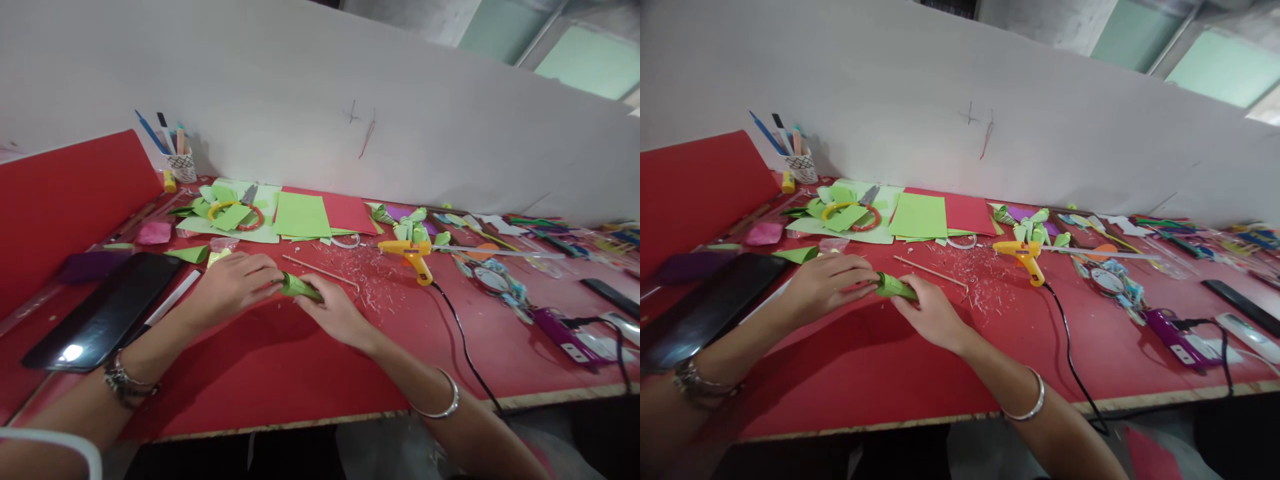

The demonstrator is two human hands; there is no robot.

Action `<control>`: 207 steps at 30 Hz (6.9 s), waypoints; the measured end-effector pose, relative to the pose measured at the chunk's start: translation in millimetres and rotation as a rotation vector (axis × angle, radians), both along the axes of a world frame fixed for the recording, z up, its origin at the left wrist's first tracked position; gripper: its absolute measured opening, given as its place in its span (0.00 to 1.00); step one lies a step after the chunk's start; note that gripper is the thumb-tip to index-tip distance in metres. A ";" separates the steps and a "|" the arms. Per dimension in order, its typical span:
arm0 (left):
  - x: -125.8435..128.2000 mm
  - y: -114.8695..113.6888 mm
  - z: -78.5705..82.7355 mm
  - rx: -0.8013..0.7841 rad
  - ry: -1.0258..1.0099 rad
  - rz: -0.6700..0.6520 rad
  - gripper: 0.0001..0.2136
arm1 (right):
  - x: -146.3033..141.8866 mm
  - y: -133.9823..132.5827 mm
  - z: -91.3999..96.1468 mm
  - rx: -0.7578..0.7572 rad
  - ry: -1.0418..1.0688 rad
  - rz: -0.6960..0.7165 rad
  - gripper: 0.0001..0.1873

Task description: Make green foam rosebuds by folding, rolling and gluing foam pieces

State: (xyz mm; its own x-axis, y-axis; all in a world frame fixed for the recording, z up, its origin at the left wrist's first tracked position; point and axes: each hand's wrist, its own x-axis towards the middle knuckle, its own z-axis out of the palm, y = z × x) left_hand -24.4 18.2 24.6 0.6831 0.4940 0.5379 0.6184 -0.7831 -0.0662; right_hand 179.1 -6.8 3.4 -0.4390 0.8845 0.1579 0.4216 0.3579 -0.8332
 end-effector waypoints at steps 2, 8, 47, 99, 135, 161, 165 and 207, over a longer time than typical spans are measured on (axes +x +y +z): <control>-0.1 -0.1 -1.0 -0.021 -0.013 0.017 0.09 | -0.2 -0.7 0.4 0.008 -0.022 -0.004 0.13; 3.8 -2.6 -0.7 -0.175 -0.221 0.084 0.07 | 0.0 -1.1 -0.4 0.037 -0.035 -0.034 0.12; 27.6 -17.7 -12.0 -0.253 -0.551 0.031 0.03 | 3.3 4.2 -0.7 0.255 -0.054 -0.046 0.10; 29.8 -21.2 -16.9 -0.368 -0.417 -0.095 0.10 | 5.2 2.7 0.3 0.314 -0.033 0.062 0.20; 33.4 -17.6 -22.0 -0.871 -0.857 -0.117 0.13 | 1.9 0.4 4.4 -0.050 -0.039 0.197 0.07; 29.5 -10.1 -27.7 -0.841 -0.967 0.028 0.12 | 11.6 9.8 6.3 0.090 -0.325 0.174 0.17; 33.1 -9.0 -28.4 -0.995 -1.105 -0.053 0.16 | 14.8 13.0 2.5 0.151 -0.436 0.144 0.17; 35.3 -12.7 -31.4 -1.245 -1.010 0.110 0.12 | -3.4 2.9 -4.4 -0.061 -0.325 0.146 0.19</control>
